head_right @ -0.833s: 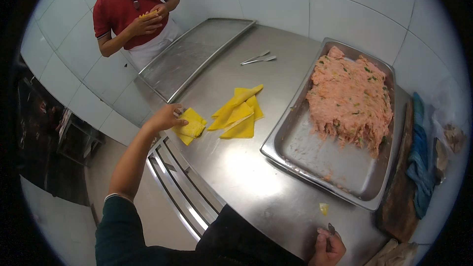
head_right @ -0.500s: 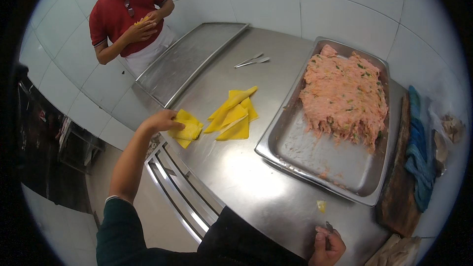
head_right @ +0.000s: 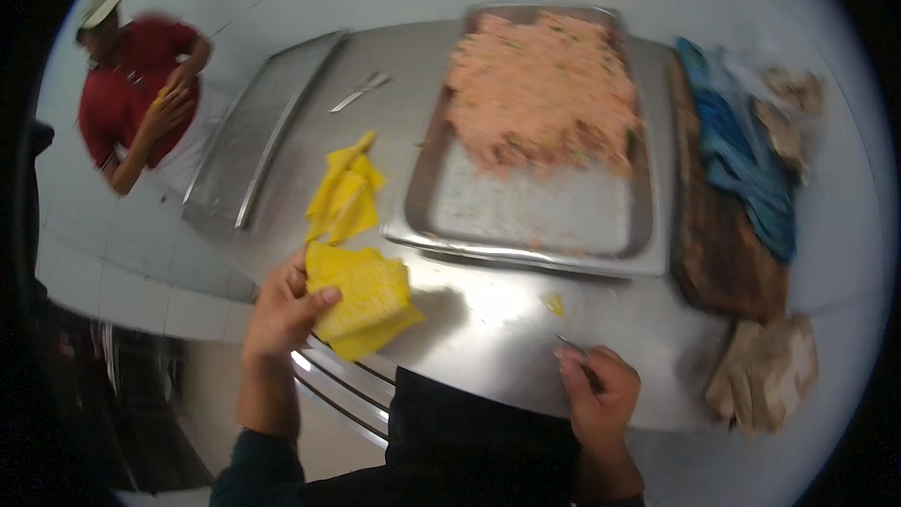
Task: The person scoops a pink filling from a metal tray with a spoon and places it onto yellow square wrappers. They fold each wrapper into a triangle and then into a final shape, stacking the finished pieces on the counter. A second person in red is visible in the background performing similar actions.
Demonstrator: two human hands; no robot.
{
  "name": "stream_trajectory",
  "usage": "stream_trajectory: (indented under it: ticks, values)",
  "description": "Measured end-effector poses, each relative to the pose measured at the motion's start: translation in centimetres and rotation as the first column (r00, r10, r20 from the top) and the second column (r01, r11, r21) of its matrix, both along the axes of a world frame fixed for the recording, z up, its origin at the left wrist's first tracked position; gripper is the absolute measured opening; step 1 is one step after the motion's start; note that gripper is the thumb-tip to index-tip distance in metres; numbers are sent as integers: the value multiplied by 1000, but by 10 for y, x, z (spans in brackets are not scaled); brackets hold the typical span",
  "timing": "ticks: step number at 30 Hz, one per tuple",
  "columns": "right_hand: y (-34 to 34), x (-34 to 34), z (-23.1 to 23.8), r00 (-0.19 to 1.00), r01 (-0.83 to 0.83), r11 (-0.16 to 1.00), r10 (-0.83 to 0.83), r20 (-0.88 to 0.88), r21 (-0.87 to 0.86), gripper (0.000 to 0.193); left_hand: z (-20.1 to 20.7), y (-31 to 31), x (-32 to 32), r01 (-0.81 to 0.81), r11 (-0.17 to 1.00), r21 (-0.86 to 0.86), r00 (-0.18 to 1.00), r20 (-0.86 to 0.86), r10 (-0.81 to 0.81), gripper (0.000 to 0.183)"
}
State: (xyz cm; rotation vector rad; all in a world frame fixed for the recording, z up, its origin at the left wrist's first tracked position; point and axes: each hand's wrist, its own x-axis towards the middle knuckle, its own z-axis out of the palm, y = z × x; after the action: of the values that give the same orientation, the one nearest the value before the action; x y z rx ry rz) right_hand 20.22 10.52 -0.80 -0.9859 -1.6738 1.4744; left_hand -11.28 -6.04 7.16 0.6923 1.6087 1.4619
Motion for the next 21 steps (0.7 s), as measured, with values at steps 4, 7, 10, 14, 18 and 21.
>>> stream_trajectory:
  ticks: [4, 7, 10, 14, 18, 21]
  values:
    - [4, 18, -4, 992, 36, 997, -27, -119, 72, 12, -57, 62, 75, 6, 989, -150, 997, -75, -17, 44]
    - [7, 33, -9, 983, 64, 998, -62, -171, 2, 14, -71, 74, 98, -59, 995, -84, 564, -825, -36, 50]
    - [8, 40, -12, 992, 80, 997, -77, -100, 21, 15, -65, 74, 103, 12, 999, -34, 321, -946, -36, 49]
    - [7, 37, -16, 988, 95, 994, -88, -126, 54, 15, -58, 86, 110, 152, 958, -245, 370, -884, -285, 43]
    - [9, 38, -18, 984, 100, 994, -91, -151, 53, 15, -50, 100, 110, 154, 924, -351, 329, -863, -383, 46]
    - [10, 41, -20, 985, 81, 996, -74, -157, 38, 16, -46, 101, 112, 122, 910, -397, 268, -869, -416, 44]
